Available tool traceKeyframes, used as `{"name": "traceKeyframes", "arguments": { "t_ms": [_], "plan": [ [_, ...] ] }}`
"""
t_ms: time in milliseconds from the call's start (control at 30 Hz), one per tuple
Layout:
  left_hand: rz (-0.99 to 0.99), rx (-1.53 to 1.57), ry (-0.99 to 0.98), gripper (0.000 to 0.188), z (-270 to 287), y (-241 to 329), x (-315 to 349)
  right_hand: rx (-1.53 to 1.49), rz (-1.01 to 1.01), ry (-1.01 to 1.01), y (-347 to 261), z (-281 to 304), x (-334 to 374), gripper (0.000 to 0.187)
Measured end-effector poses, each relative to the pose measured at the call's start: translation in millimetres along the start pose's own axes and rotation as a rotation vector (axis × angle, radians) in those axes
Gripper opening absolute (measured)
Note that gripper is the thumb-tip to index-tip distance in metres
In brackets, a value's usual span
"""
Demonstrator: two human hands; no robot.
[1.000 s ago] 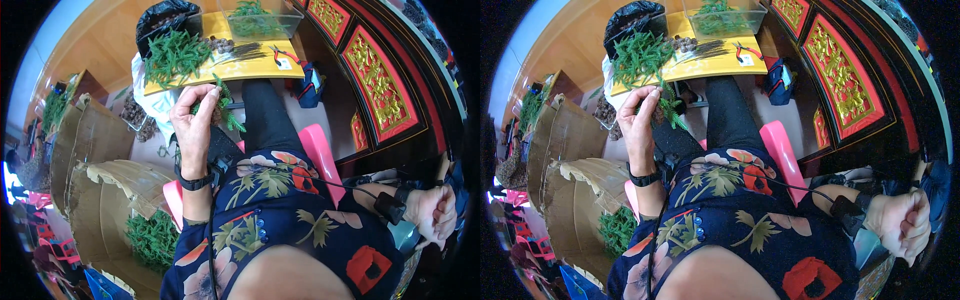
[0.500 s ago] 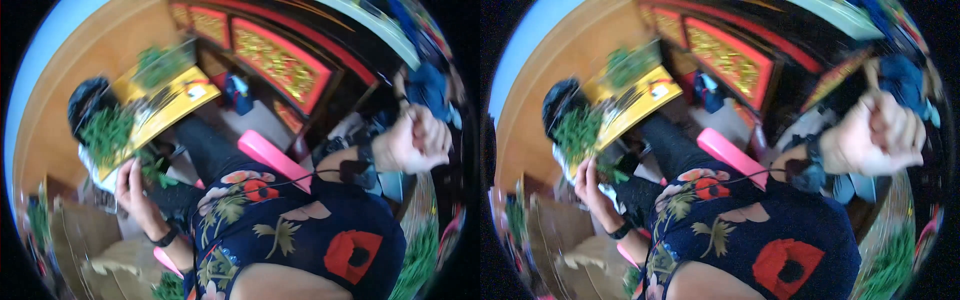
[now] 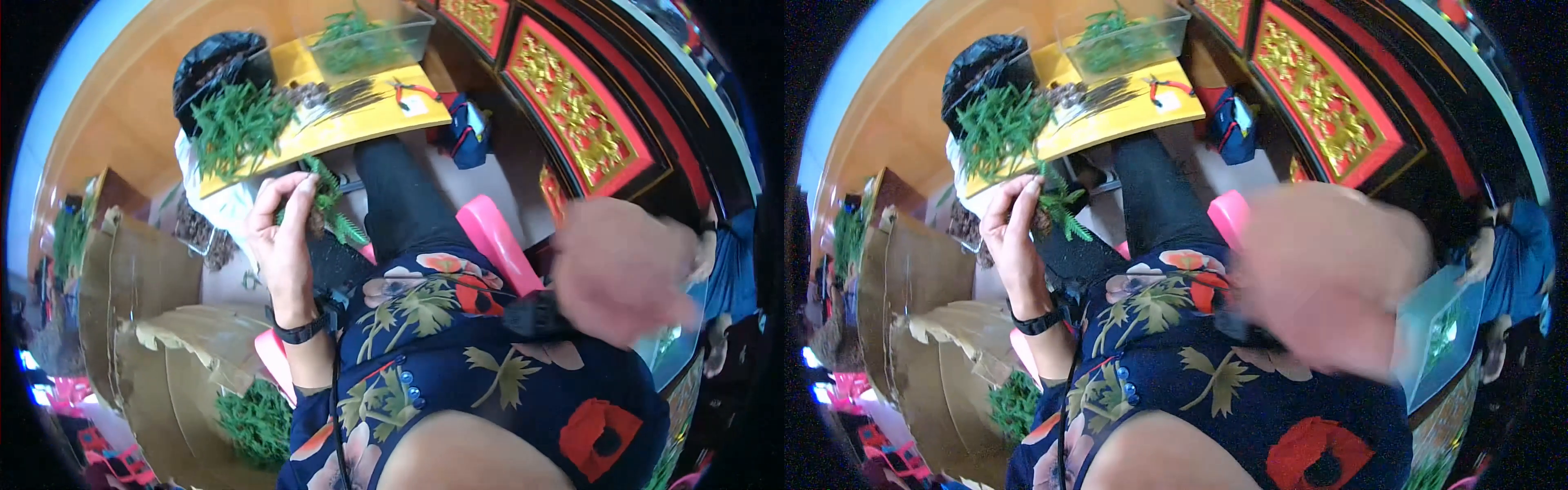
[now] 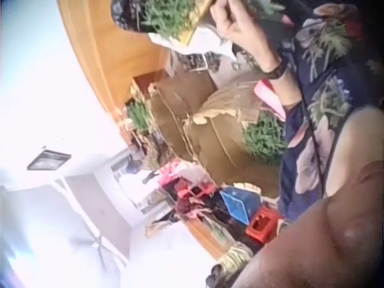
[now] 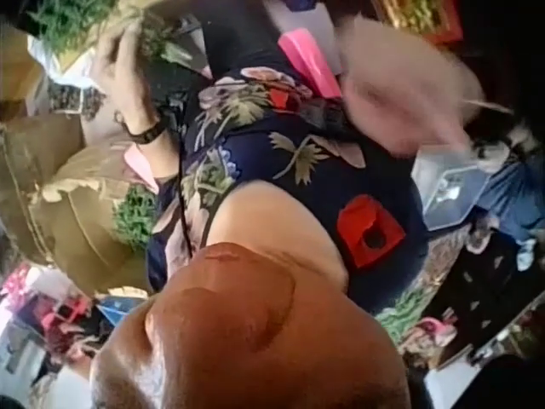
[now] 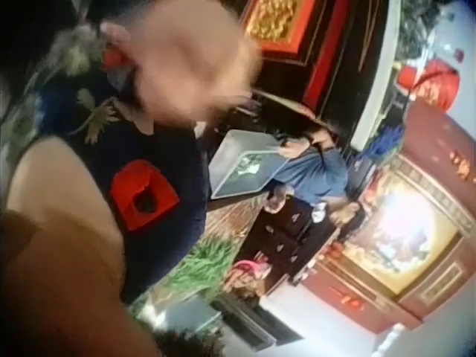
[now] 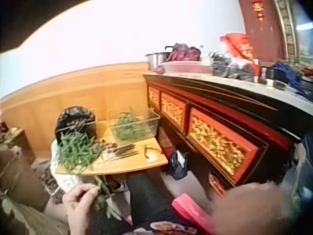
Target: Trimming and assembling green decorative plant bundles at a workstation.
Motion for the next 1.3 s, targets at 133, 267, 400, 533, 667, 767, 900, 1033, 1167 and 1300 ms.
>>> {"name": "traceKeyframes", "arguments": {
  "t_ms": [133, 267, 400, 533, 667, 767, 900, 1033, 1167, 1300],
  "plan": [
    [0.028, 0.007, 0.002, 0.006, 5.1, -7.2, 1.7, 1.029, -0.393, -0.346, 118.6, 27.4, 6.1, 0.012],
    [-0.005, -0.022, -0.009, 0.006, 6.1, -7.1, 0.5, 0.963, -0.5, -0.348, 169.1, 62.7, 18.7, 0.017],
    [0.099, 0.023, -0.075, 0.007, 3.1, -10.3, 0.6, 0.875, -0.284, -0.436, 181.3, 75.1, 23.7, 0.021],
    [0.109, 0.021, -0.162, 0.008, -1.6, -19.0, 0.1, 0.921, -0.213, -0.59, 179.6, 81.8, 23.1, 0.023],
    [0.216, 0.045, -0.143, 0.008, -0.2, -36.3, 3.7, 1.169, -0.45, -0.309, 193.2, 132.7, 7.0, 0.027],
    [0.292, 0.142, -0.105, 0.007, -5.0, -38.0, -0.7, 1.814, -0.57, -0.303, 205.3, 262.4, 5.5, 0.054],
    [0.347, 0.124, -0.103, 0.007, -4.2, -49.7, 0.7, 2.019, -1.155, -0.224, 218.8, 311.3, 17.4, 0.07],
    [0.288, 0.121, -0.037, 0.006, 1.4, -53.5, 0.9, 2.061, -1.24, -0.214, 237.8, 361.0, 32.6, 0.067],
    [0.332, 0.202, 0.004, 0.006, 5.4, -56.7, 1.4, 2.124, -1.346, -0.311, 248.9, 365.0, 28.2, 0.059],
    [0.308, 0.155, -0.037, 0.006, 2.3, -56.1, 2.2, 1.576, -1.973, -0.52, 278.9, 360.9, 23.3, 0.053]
  ]
}}
Point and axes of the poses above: each hand's wrist, its own x-axis away from the middle knuckle, its own z-axis out of the back of the hand, y = z × x, the point moved 5 cm from there along -x, towards the middle knuckle, and after that the axes turned 12 degrees about -x, right-handed, at the moved point
